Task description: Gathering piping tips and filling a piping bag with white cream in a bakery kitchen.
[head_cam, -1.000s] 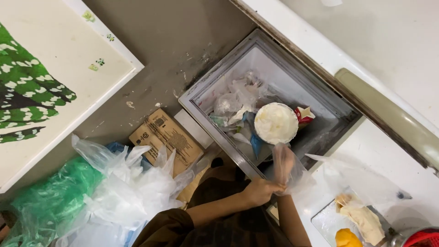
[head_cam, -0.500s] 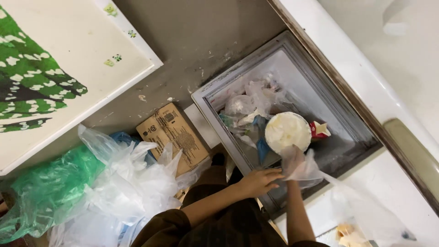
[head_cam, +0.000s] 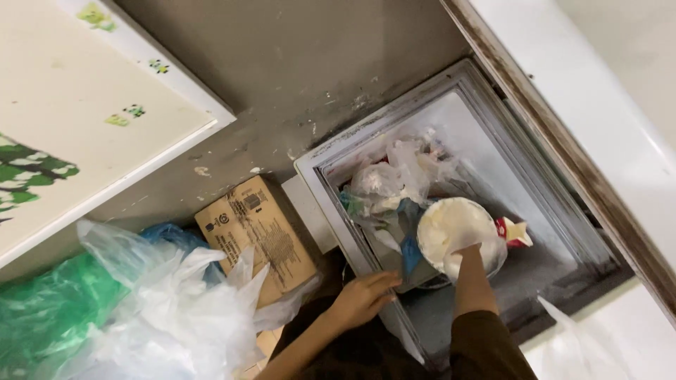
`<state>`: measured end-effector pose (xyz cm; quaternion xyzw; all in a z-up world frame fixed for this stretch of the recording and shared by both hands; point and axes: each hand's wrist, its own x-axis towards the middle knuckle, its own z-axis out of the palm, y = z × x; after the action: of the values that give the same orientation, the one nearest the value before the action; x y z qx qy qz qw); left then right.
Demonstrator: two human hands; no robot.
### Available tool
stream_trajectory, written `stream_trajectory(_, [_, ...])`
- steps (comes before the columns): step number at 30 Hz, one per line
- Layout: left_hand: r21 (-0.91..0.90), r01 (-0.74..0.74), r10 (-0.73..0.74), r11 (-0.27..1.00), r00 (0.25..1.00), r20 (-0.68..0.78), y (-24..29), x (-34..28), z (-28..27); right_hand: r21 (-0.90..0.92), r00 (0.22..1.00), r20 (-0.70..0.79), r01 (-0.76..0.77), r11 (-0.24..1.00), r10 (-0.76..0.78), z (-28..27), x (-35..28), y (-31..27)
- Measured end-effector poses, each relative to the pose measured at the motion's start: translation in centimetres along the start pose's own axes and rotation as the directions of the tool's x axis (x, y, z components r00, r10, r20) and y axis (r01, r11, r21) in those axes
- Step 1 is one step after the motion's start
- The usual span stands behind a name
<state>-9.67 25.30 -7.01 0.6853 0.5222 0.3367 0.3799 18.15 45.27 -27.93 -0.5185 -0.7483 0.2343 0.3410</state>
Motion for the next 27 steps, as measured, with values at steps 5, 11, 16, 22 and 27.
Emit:
stream_trajectory(5, [-0.040, 0.063, -0.064, 0.997, 0.997, -0.030, -0.3, -0.2, 0.5, 0.046, 0.998, 0.065, -0.004, 0.999, 0.001, 1.3, 4.0, 0.0])
stream_trajectory(11, [-0.089, 0.071, -0.071, 0.993, 0.997, 0.002, 0.8, -0.1, 1.2, 0.092, 0.989, 0.139, -0.071, 0.993, 0.057, -0.1, 2.1, -5.4])
stream_trajectory(16, [-0.093, 0.027, -0.025, 0.995, 0.999, 0.022, 1.5, -0.3, 1.1, 0.122, 0.975, 0.193, -0.139, 0.983, 0.114, -2.5, -4.2, -9.4])
stream_trajectory(22, [-0.080, 0.036, -0.032, 0.996, 0.999, 0.044, 1.9, -0.9, 0.1, 0.162, 0.960, 0.238, -0.187, 0.969, 0.146, -4.8, -6.1, -11.2])
stream_trajectory(27, [-0.094, 0.052, -0.047, 0.994, 0.997, 0.057, 1.4, -1.6, -0.3, 0.211, 0.950, 0.272, -0.214, 0.954, 0.154, -0.7, 3.8, -9.1])
